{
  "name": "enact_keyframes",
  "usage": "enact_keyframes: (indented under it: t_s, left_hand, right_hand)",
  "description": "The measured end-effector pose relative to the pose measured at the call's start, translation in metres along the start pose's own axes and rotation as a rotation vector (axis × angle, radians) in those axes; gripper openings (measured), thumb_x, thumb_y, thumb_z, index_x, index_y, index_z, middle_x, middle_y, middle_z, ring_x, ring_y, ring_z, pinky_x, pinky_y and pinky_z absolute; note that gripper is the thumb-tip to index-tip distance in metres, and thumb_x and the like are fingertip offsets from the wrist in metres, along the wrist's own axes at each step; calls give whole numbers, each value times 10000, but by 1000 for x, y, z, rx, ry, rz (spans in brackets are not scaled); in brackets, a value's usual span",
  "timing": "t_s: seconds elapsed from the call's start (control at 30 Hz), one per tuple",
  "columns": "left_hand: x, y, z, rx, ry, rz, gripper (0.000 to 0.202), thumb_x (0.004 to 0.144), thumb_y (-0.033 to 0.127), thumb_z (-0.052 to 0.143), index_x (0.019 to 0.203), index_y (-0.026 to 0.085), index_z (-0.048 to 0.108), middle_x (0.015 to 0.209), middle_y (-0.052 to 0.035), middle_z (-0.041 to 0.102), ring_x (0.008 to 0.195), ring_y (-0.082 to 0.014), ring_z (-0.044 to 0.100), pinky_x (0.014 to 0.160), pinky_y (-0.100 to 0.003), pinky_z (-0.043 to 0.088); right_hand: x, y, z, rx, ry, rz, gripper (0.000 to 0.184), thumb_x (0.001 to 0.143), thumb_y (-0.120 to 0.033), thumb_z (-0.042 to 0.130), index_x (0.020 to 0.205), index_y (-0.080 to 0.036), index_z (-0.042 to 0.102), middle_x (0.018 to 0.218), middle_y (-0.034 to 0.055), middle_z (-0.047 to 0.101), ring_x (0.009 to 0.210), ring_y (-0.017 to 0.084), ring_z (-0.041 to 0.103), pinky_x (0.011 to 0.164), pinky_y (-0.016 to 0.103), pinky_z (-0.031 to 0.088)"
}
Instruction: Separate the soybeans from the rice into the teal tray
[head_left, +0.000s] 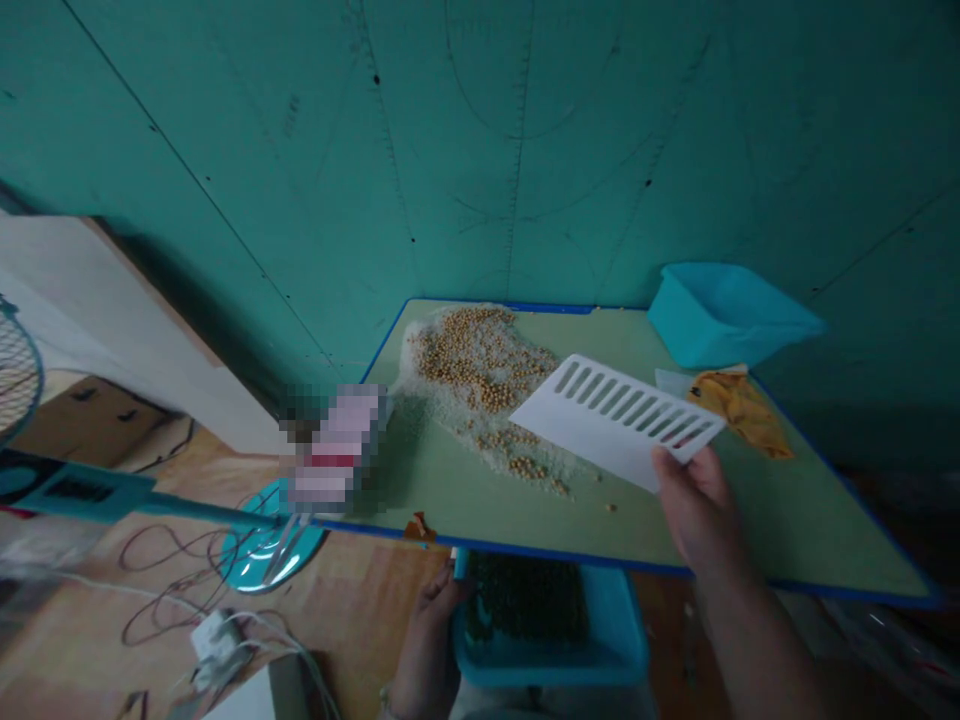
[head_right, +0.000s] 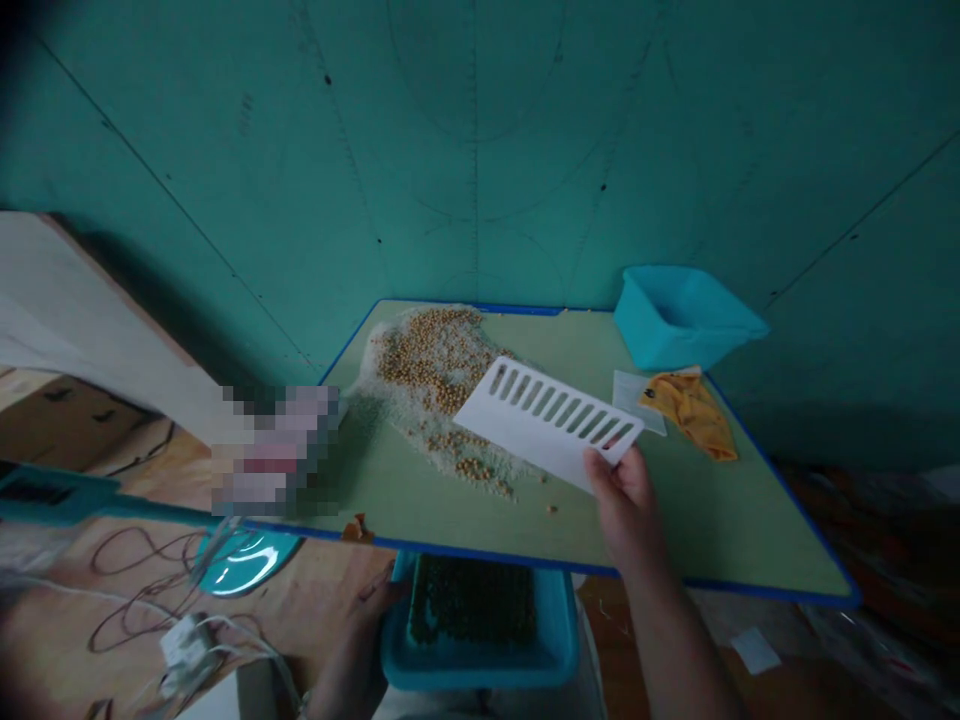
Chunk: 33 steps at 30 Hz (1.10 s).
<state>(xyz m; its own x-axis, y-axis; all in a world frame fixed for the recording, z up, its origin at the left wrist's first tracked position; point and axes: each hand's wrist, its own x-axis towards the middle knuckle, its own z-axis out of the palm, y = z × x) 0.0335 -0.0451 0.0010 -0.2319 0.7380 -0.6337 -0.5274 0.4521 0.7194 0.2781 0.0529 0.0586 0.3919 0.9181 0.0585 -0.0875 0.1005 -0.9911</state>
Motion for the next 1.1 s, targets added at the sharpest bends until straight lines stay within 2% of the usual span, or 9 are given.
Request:
enact_keyframes:
  t_s: [0.1, 0.2, 0.37, 0.53, 0.7, 0.87, 1.1]
  left_hand:
    - [0, 1, -1, 32, 29, -17, 116, 468, 166, 738, 565, 213, 693, 590, -1, 708, 761, -252, 662, 743, -335, 506]
    - [-6, 2, 7, -3, -13, -76, 140, 483, 203, 727, 620, 197, 699, 588, -13, 705, 746, -265, 670, 700, -347, 518]
    - [-16, 3, 23, -110, -142, -166, 137, 516, 204, 694, 649, 179, 675, 606, -21, 695, 756, -274, 670, 663, -345, 524]
    - [-19, 4, 26, -107, -179, -177, 175, 536, 138, 696, 705, 184, 693, 633, -16, 714, 799, -259, 667, 685, -314, 522]
    - [-16, 0, 19, -146, -167, -174, 194, 540, 188, 715, 734, 176, 710, 616, -24, 719, 797, -272, 675, 687, -340, 535]
    - [-15, 3, 18, -153, -176, -182, 216, 553, 189, 709, 769, 183, 719, 642, -24, 732, 818, -270, 676, 688, -345, 541]
    - [-16, 10, 28, -137, -182, -161, 206, 565, 194, 711, 770, 185, 728, 612, -14, 726, 820, -267, 674, 678, -339, 541]
  right_hand:
    - [12, -14, -28, 36, 106, 46, 462, 557, -449, 750, 949, -269, 585, 1171, 36, 619, 1104, 260, 549, 973, 448, 370]
    - [13, -24, -57, 2, 225, 88, 513, 482, -412, 791, 937, -259, 611, 1171, 43, 624, 1143, 276, 525, 1015, 441, 326]
    - [2, -29, -88, -60, 337, 176, 509, 421, -401, 802, 869, -251, 613, 962, 49, 704, 950, 309, 634, 909, 483, 426]
    - [0, -31, -85, -48, 343, 209, 541, 336, -425, 821, 811, -255, 623, 798, 5, 716, 877, 290, 656, 927, 471, 418]
    - [5, -28, -76, -4, 309, 259, 581, 277, -440, 836, 789, -255, 630, 699, -11, 707, 853, 296, 659, 917, 484, 426]
    - [6, -21, -79, -3, 256, 226, 522, 346, -439, 822, 798, -253, 638, 727, 9, 713, 868, 308, 657, 893, 494, 438]
    - [1, -16, -85, -27, 165, 189, 335, 540, -413, 750, 823, -263, 652, 757, 49, 725, 859, 330, 663, 850, 501, 461]
